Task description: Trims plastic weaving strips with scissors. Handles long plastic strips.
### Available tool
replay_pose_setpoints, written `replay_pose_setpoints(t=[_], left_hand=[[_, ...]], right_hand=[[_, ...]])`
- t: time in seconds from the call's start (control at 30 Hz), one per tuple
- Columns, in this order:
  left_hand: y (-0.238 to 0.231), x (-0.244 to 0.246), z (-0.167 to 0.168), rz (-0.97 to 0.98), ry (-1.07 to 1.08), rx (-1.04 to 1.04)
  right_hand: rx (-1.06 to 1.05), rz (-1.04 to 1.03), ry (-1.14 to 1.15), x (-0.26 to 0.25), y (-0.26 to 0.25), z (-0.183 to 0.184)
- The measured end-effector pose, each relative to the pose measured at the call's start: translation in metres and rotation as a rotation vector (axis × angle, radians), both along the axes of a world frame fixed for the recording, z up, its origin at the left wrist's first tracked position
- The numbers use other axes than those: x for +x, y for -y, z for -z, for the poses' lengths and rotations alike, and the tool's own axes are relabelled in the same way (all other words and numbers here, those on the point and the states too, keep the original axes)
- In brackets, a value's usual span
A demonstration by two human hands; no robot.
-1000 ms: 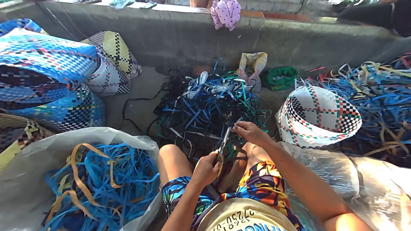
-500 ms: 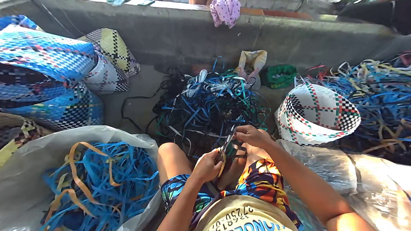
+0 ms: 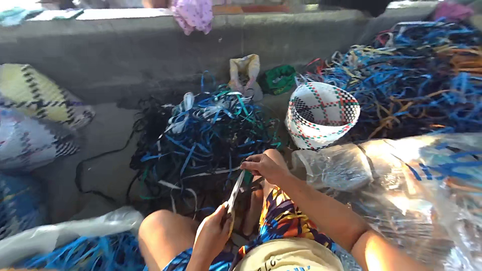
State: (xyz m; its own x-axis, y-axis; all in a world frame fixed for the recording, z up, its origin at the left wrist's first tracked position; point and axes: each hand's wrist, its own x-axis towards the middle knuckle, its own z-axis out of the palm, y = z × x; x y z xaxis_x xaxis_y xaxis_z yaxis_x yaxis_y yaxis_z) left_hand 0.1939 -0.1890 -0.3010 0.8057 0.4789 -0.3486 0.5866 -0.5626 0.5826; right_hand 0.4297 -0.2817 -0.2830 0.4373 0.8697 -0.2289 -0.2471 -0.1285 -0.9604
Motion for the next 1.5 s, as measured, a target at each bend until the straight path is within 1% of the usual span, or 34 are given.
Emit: replay_pose_setpoints(t=[0.07, 0.13, 0.17, 0.23, 0.27, 0.33, 0.43, 0.5, 0.63, 0.7, 0.8, 0.93, 1.0, 1.1, 1.2, 1.37, 1.43, 1.5], left_hand=[[-0.001, -0.007, 0.006, -0.043, -0.003, 0.020], [-0.006, -0.016, 0.017, -0.092, 0.028, 0.039], [-0.009, -0.020, 0.024, -0.113, 0.055, 0.046], [-0.012, -0.024, 0.032, -0.143, 0.101, 0.036], [-0.012, -0.025, 0.034, -0.153, 0.114, 0.021], [-0.010, -0.022, 0.033, -0.166, 0.144, 0.006], [-0.004, -0.010, 0.030, -0.154, 0.220, 0.018], [0.002, -0.001, 0.026, -0.143, 0.268, 0.036], [0.005, 0.017, 0.007, -0.147, 0.209, 0.027], [0.004, 0.022, 0.000, -0.170, 0.181, 0.019], [0.000, 0.025, -0.006, -0.197, 0.161, 0.032], [-0.001, 0.024, -0.015, -0.195, 0.105, 0.021], [0.000, 0.022, -0.017, -0.192, 0.089, 0.021], [0.002, 0.020, -0.021, -0.181, 0.044, 0.024], [0.004, 0.021, -0.023, -0.173, 0.019, 0.042], [0.013, 0.026, -0.022, -0.217, 0.074, 0.246], [0.016, 0.028, -0.017, -0.209, 0.110, 0.324], [0.016, 0.028, -0.013, -0.194, 0.129, 0.353]], right_hand=[[0.127, 0.170, -0.024, 0.028, 0.010, -0.006], [0.253, 0.405, -0.083, 0.079, 0.021, -0.007], [0.305, 0.543, -0.149, 0.111, 0.026, -0.008], [0.383, 0.851, -0.363, 0.164, 0.035, -0.012], [0.397, 0.971, -0.470, 0.179, 0.038, -0.011], [0.372, 1.060, -0.525, 0.183, 0.031, -0.006], [0.295, 0.968, -0.437, 0.147, 0.012, -0.006], [0.236, 0.855, -0.363, 0.116, 0.001, -0.007], [0.202, 0.605, -0.216, 0.056, -0.016, -0.017], [0.213, 0.517, -0.250, 0.033, -0.022, -0.018], [0.186, 0.440, -0.390, 0.006, -0.027, -0.020], [0.131, 0.460, -0.631, -0.013, -0.033, -0.026], [0.121, 0.487, -0.649, -0.018, -0.034, -0.025], [0.154, 0.478, -0.560, -0.022, -0.033, -0.019], [0.206, 0.402, -0.407, -0.031, -0.028, -0.015], [0.188, 0.305, -0.084, -0.048, -0.024, -0.012], [0.163, 0.279, -0.036, -0.047, -0.023, -0.015], [0.130, 0.242, -0.032, -0.043, -0.023, -0.018]])
